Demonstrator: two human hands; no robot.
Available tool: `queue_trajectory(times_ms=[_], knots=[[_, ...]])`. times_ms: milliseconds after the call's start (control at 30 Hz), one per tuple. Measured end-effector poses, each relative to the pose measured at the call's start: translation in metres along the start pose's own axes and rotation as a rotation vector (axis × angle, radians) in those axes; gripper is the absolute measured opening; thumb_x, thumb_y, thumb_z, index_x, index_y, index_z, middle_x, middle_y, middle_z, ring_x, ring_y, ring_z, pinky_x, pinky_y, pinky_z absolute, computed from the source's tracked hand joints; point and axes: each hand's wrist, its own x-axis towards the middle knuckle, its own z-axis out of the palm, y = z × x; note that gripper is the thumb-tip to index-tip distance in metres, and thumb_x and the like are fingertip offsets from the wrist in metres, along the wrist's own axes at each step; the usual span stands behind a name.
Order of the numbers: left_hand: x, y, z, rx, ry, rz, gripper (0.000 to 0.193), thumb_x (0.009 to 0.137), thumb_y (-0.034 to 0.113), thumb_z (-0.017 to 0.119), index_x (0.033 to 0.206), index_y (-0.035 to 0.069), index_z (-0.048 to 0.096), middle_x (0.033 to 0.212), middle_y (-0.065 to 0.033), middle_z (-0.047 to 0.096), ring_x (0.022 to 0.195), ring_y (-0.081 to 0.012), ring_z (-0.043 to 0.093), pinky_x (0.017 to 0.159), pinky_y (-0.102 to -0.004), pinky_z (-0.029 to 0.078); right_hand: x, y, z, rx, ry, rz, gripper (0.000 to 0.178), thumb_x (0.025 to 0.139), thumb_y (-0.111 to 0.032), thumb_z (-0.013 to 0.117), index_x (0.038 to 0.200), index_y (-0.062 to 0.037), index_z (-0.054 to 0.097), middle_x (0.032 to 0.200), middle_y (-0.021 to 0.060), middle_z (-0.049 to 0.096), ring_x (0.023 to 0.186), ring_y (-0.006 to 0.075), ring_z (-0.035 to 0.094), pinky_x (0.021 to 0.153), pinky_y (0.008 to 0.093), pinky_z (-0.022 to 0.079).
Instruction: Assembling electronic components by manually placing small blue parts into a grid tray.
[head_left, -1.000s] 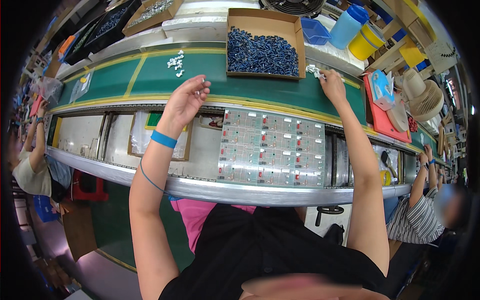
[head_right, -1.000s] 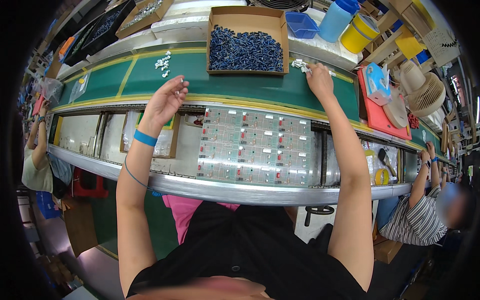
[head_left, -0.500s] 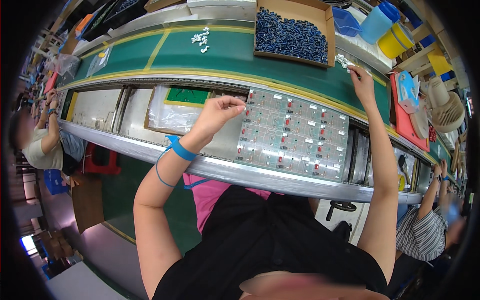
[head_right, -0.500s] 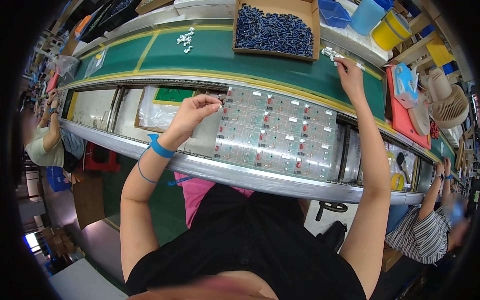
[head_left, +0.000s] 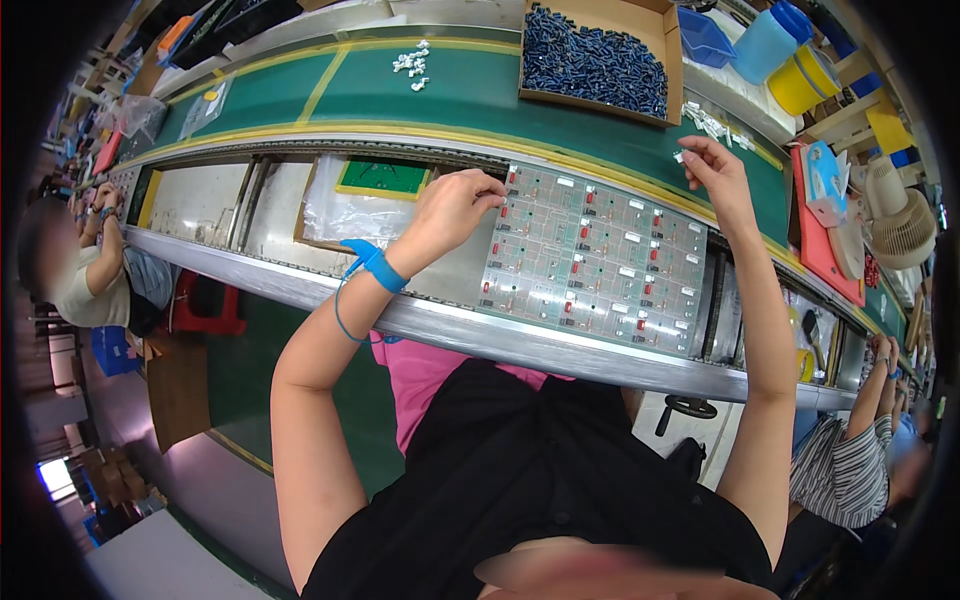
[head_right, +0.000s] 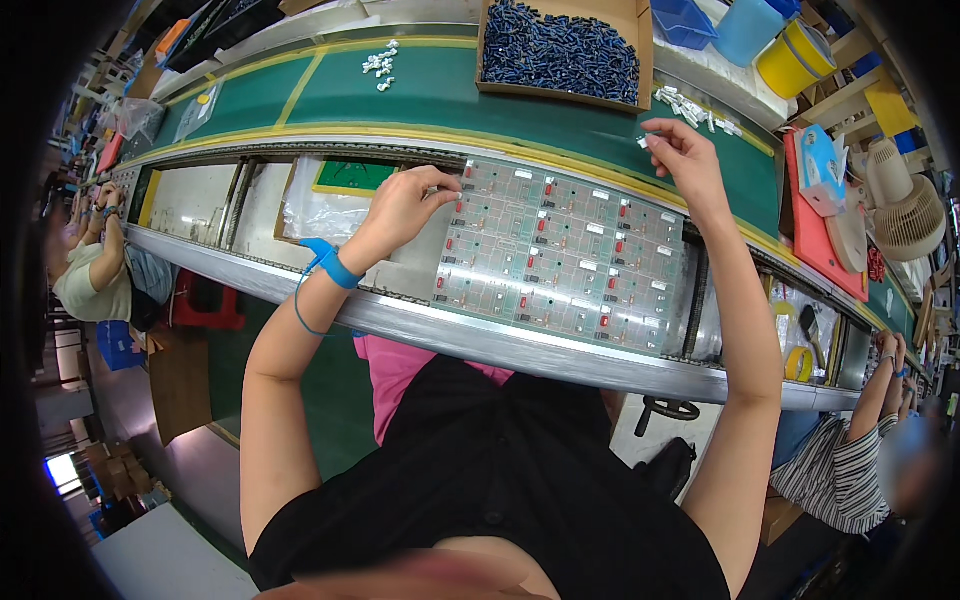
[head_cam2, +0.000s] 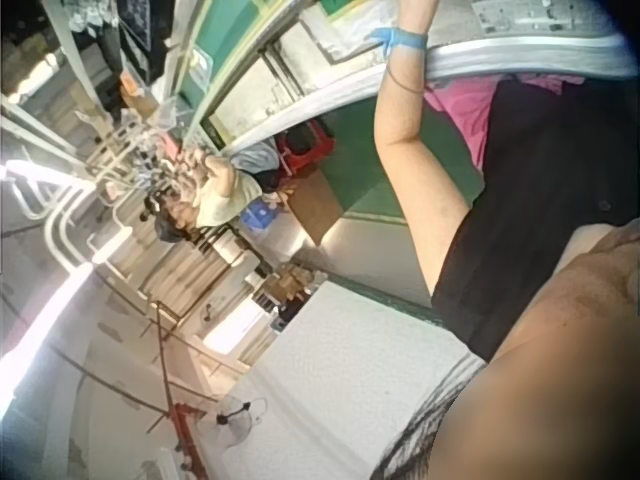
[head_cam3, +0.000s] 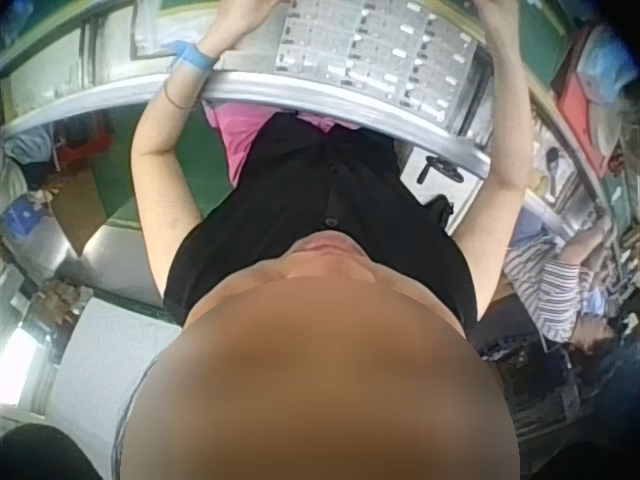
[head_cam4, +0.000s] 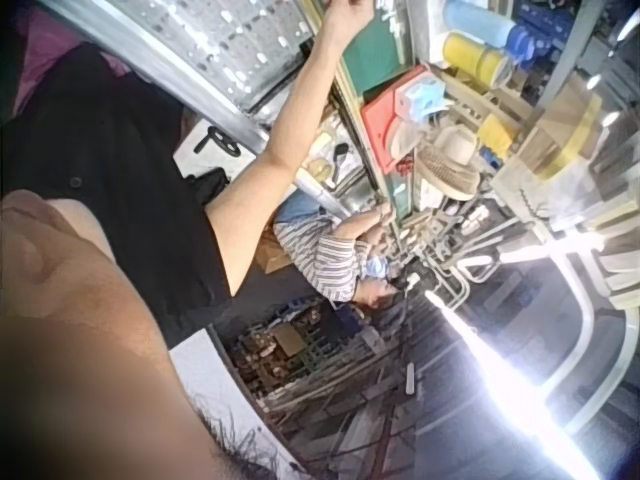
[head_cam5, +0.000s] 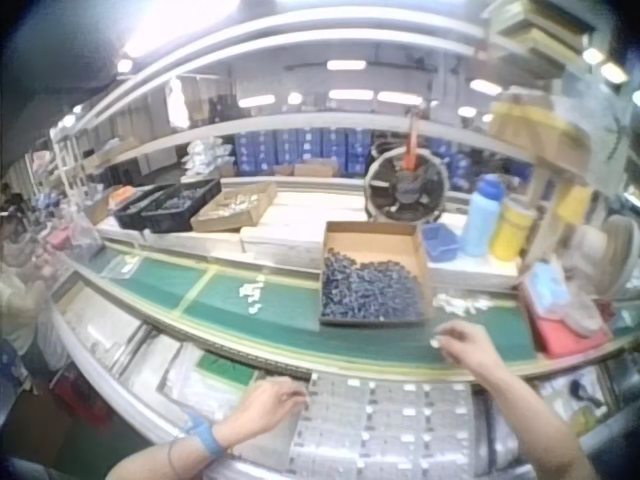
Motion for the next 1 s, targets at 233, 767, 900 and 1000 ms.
queue_trajectory(times_ms=[233,767,900,1000], knots=[[0.002,0.0,0.002,0.083,0.03,0.132,0.012,0.077,0.013,0.062,0.085,0.005,0.065,0.084,-0.008,0.063,0.074,-0.028,0.059,0.066,-0.0345,0.047,-0.008,-0.007,0.013,0.05,-0.092,-0.005,0.017,0.085,-0.007,0.055,0.101,-0.0011,0.06,0.074,-0.0022,0.053,0.065,0.0045,0.047,0.058,0.0185,0.04],[-0.003,-0.004,-0.029,-1.323,-0.037,-0.454,0.015,0.084,-0.007,0.048,0.098,-0.009,0.054,0.092,-0.0142,0.06,0.088,-0.0231,0.061,0.081,-0.0287,0.052,-0.044,-0.028,0.08,-0.501,-0.26,-0.284,0.013,0.079,-0.011,0.063,0.088,-0.0018,0.065,0.073,0.0075,0.059,0.061,0.0146,0.052,0.056,0.0264,0.042],[-0.008,0.001,-0.033,-1.315,-0.043,-0.508,0.015,0.086,0.0,0.052,0.098,-0.009,0.055,0.089,-0.0138,0.061,0.089,-0.023,0.062,0.081,-0.0279,0.052,-0.047,-0.033,0.102,-0.547,-0.355,-0.164,0.014,0.078,-0.013,0.063,0.086,-0.0006,0.063,0.079,0.011,0.061,0.07,0.0215,0.059,0.061,0.0321,0.046],[-0.012,-0.004,-0.038,-1.143,-0.107,-0.532,0.02,0.088,0.009,0.055,0.101,-0.004,0.058,0.079,-0.0088,0.062,0.074,-0.0142,0.062,0.067,-0.0204,0.052,-0.043,-0.027,0.115,-0.742,-0.294,-0.398,0.014,0.078,-0.014,0.062,0.081,-0.0008,0.062,0.081,0.011,0.061,0.073,0.0254,0.059,0.064,0.0351,0.046]])
